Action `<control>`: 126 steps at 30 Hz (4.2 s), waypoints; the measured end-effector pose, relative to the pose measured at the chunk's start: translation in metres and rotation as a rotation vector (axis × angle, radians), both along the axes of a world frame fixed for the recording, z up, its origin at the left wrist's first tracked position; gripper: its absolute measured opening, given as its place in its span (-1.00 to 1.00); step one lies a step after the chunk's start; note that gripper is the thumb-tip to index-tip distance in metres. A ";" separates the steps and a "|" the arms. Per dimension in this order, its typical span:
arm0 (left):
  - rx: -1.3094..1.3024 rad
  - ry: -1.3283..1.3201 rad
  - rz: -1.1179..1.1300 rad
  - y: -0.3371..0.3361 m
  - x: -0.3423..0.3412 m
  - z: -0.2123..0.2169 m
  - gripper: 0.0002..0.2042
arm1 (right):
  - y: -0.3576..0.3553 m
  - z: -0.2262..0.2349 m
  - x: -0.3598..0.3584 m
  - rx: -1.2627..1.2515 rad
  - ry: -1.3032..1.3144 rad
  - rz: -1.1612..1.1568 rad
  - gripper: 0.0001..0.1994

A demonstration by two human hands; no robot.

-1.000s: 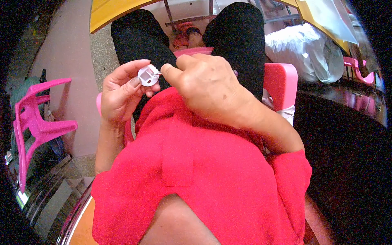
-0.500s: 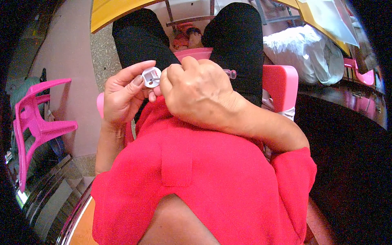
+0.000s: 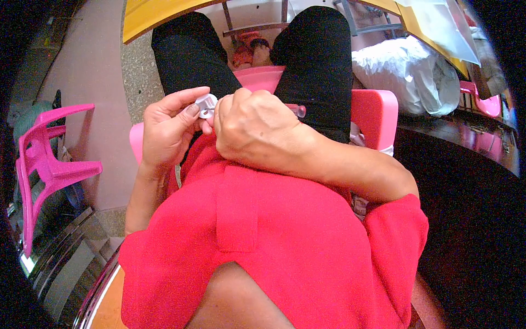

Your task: The person inserts pins into plastic components using a small tool, dumps a container of plastic parts onto the table, and continues assembling the pieces.

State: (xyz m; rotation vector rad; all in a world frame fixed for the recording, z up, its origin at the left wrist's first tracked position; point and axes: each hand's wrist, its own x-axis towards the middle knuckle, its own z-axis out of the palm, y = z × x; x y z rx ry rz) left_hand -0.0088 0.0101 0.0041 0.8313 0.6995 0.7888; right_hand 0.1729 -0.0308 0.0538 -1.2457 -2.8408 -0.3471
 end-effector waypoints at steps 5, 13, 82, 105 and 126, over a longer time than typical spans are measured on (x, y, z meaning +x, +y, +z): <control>0.040 0.103 -0.009 0.000 0.001 -0.001 -0.78 | 0.004 0.004 0.000 -0.076 -0.014 0.047 -0.85; 0.060 0.151 0.029 0.000 0.004 0.001 -0.79 | 0.005 0.003 -0.002 -0.153 0.037 0.033 -0.86; 0.063 -0.067 -0.018 0.004 -0.003 0.004 -0.76 | 0.008 0.015 0.003 -0.313 0.257 -0.147 -0.85; 0.131 0.309 0.062 -0.003 0.005 0.002 -0.86 | 0.019 0.008 0.002 -0.487 0.217 0.001 -0.86; -0.090 -0.144 0.043 0.034 0.021 0.016 -0.76 | 0.063 -0.010 0.090 -0.635 0.485 -0.185 -0.92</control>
